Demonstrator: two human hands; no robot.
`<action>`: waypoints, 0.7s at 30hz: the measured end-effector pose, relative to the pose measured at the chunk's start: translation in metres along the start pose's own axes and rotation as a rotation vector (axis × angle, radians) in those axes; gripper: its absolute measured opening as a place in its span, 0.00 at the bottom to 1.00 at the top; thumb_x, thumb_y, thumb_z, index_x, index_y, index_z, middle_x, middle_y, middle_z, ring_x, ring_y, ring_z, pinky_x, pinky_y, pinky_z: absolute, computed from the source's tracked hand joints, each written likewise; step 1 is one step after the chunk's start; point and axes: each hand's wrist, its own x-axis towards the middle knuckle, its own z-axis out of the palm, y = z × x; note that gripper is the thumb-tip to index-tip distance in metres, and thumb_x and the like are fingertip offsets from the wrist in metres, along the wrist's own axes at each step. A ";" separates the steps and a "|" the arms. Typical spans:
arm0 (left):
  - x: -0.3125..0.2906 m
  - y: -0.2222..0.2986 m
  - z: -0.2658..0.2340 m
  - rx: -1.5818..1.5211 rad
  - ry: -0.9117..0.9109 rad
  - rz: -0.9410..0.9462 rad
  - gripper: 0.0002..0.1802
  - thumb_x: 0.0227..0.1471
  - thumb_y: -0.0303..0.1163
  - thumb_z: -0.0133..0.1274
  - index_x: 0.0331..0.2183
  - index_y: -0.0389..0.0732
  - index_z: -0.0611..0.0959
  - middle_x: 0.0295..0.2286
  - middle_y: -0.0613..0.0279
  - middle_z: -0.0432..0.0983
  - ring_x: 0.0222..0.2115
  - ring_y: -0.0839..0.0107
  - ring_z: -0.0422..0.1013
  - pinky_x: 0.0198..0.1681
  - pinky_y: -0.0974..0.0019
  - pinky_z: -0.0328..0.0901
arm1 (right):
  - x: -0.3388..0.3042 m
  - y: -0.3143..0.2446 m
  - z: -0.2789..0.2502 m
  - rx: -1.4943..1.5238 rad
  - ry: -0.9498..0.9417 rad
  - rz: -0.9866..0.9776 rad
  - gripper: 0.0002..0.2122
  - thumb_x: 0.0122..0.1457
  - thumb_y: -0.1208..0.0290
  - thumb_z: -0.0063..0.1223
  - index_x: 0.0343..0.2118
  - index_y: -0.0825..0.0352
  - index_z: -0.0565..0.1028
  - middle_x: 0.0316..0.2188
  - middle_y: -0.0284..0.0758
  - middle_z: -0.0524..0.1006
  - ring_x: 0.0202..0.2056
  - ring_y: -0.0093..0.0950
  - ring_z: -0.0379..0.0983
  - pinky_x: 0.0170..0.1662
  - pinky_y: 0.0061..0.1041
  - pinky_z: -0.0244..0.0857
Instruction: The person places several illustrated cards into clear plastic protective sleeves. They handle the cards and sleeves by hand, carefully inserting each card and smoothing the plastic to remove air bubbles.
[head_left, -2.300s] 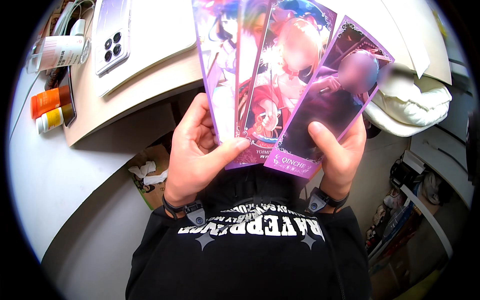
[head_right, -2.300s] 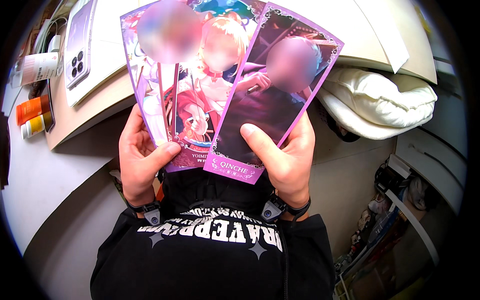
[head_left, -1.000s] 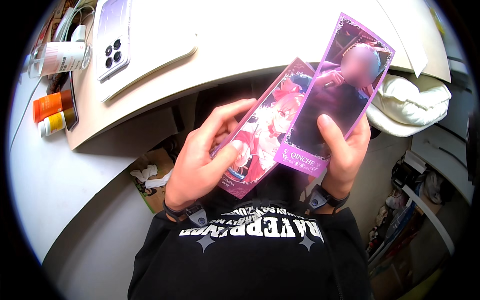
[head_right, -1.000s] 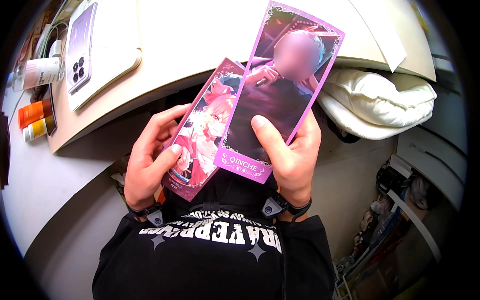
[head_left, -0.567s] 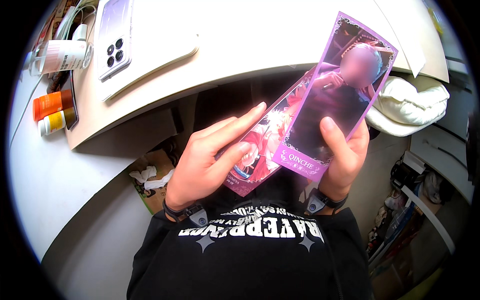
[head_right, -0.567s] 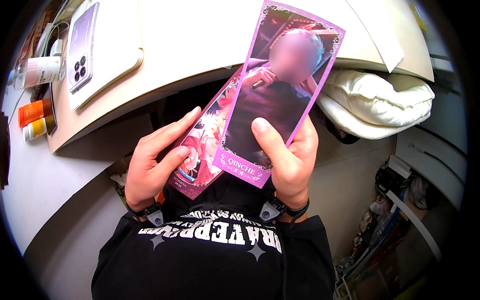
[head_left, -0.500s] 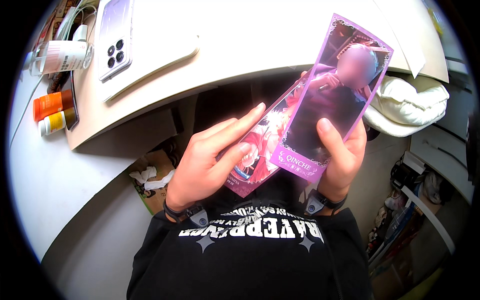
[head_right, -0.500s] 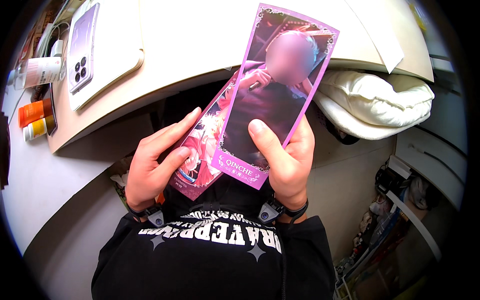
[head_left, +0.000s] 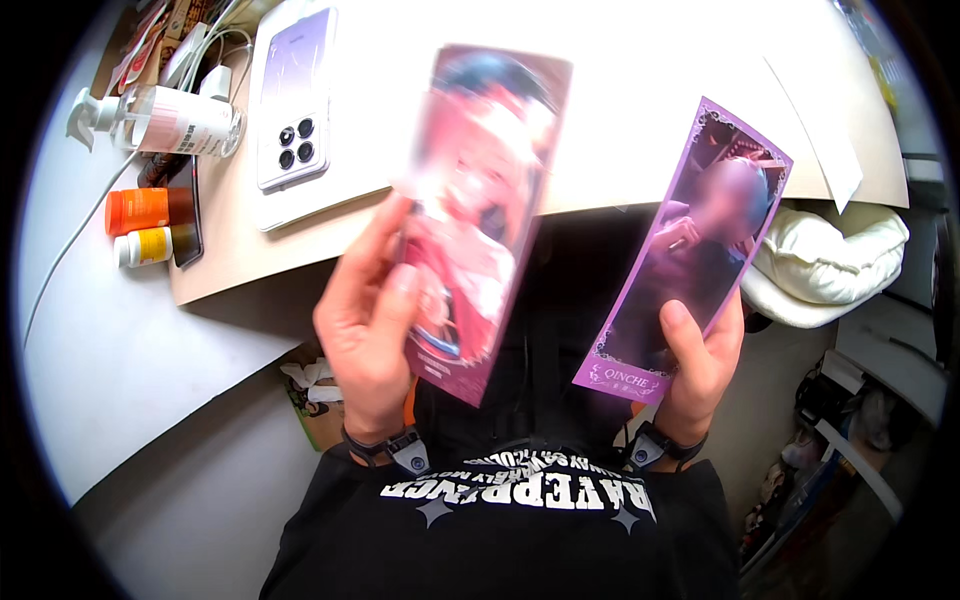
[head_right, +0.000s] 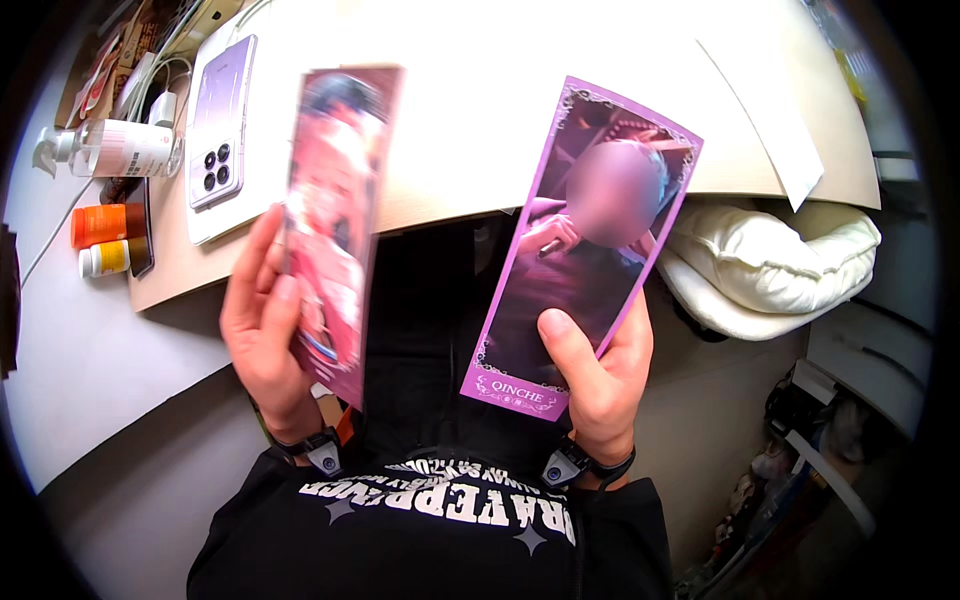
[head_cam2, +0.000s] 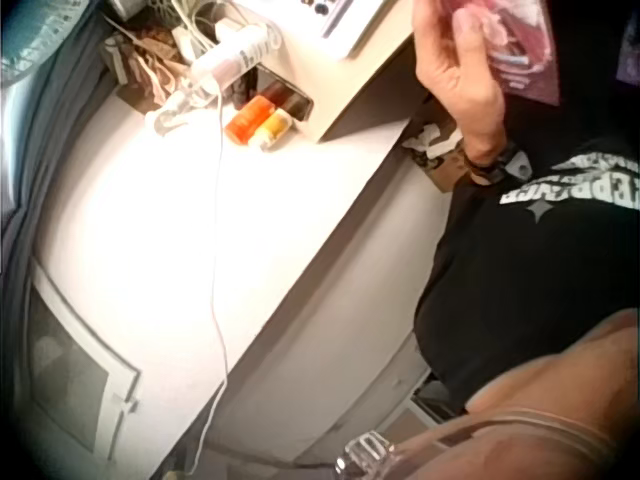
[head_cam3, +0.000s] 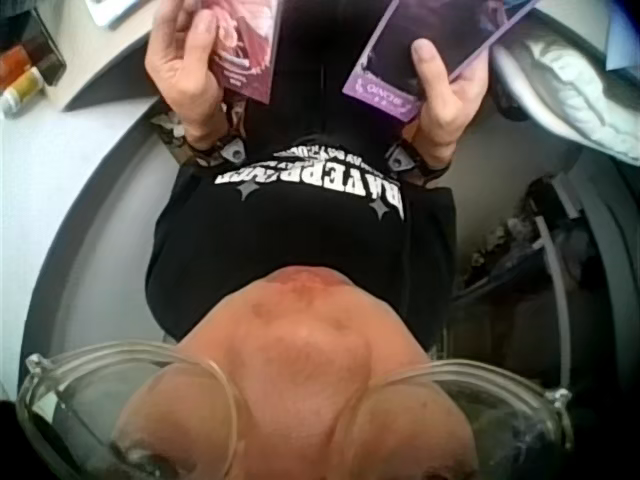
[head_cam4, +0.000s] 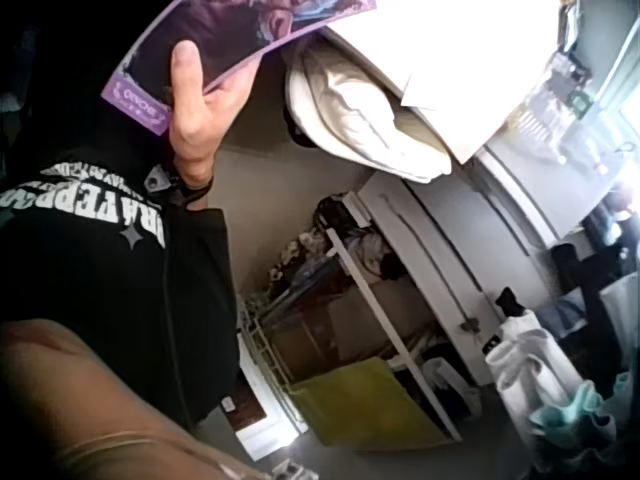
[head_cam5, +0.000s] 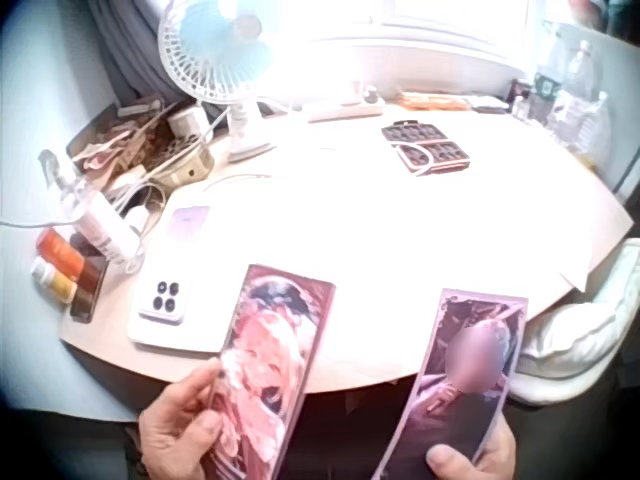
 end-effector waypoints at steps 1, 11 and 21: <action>0.008 -0.004 0.001 0.087 0.104 0.107 0.27 0.58 0.21 0.43 0.59 0.26 0.67 0.49 0.46 0.73 0.45 0.72 0.71 0.53 0.70 0.62 | -0.001 0.000 0.000 0.001 0.021 0.029 0.25 0.57 0.80 0.51 0.58 0.76 0.62 0.52 0.42 0.72 0.52 0.28 0.69 0.58 0.29 0.60; 0.072 0.026 0.003 0.735 0.266 0.312 0.19 0.60 0.20 0.43 0.51 0.33 0.80 0.44 0.58 0.78 0.41 0.74 0.72 0.48 0.70 0.64 | -0.002 -0.003 -0.015 -0.070 0.095 0.066 0.29 0.55 0.84 0.51 0.62 0.76 0.59 0.51 0.40 0.72 0.51 0.26 0.71 0.56 0.26 0.62; 0.077 0.036 0.010 1.068 0.318 0.166 0.21 0.58 0.22 0.51 0.53 0.36 0.78 0.45 0.53 0.76 0.41 0.65 0.74 0.45 0.64 0.68 | 0.002 -0.011 -0.026 0.042 0.133 0.079 0.29 0.55 0.85 0.51 0.61 0.75 0.59 0.49 0.38 0.73 0.48 0.24 0.71 0.54 0.24 0.63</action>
